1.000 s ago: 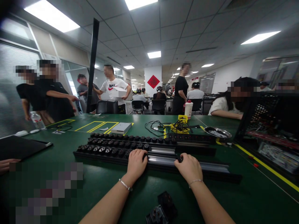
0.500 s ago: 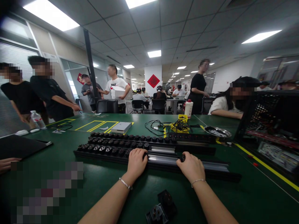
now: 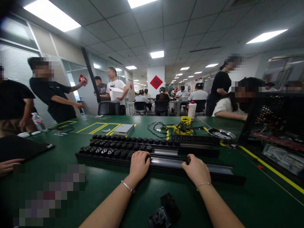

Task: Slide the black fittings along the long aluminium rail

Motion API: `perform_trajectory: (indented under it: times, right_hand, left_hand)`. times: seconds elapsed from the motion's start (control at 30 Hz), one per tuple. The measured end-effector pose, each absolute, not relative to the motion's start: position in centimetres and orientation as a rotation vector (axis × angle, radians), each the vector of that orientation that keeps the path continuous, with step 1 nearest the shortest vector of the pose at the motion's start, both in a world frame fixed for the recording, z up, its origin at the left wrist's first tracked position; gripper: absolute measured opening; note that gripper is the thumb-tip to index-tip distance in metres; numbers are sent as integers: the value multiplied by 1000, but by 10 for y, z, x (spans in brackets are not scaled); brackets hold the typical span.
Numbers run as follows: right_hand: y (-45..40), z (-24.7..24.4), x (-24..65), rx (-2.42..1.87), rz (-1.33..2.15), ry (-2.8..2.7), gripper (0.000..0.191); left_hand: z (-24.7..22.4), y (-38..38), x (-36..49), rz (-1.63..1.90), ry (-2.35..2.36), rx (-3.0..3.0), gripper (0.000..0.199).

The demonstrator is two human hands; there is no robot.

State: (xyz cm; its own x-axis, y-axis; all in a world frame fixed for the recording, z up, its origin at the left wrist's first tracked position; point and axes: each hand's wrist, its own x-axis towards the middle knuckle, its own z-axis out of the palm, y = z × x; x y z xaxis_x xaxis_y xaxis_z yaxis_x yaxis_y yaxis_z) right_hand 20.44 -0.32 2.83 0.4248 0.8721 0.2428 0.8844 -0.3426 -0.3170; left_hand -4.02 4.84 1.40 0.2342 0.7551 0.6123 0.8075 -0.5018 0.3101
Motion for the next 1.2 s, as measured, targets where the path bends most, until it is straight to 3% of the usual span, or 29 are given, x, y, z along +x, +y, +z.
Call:
perform_trajectory:
  times: [0.53,0.7,1.2]
  right_hand:
    - [-4,25,213,-2317,-75,-1471,45]
    - [-11,26,212,-2358,-233,-1427,46]
    - [-12,28,220,-2341,-135,-1429,39]
  left_hand:
    - [14,49,-40,-1115,-1536,-2410,19]
    - [14,49,-40,-1128,-1516,-2408,18]
    - [12,50,-41,-1133,-1481,-2401,18]
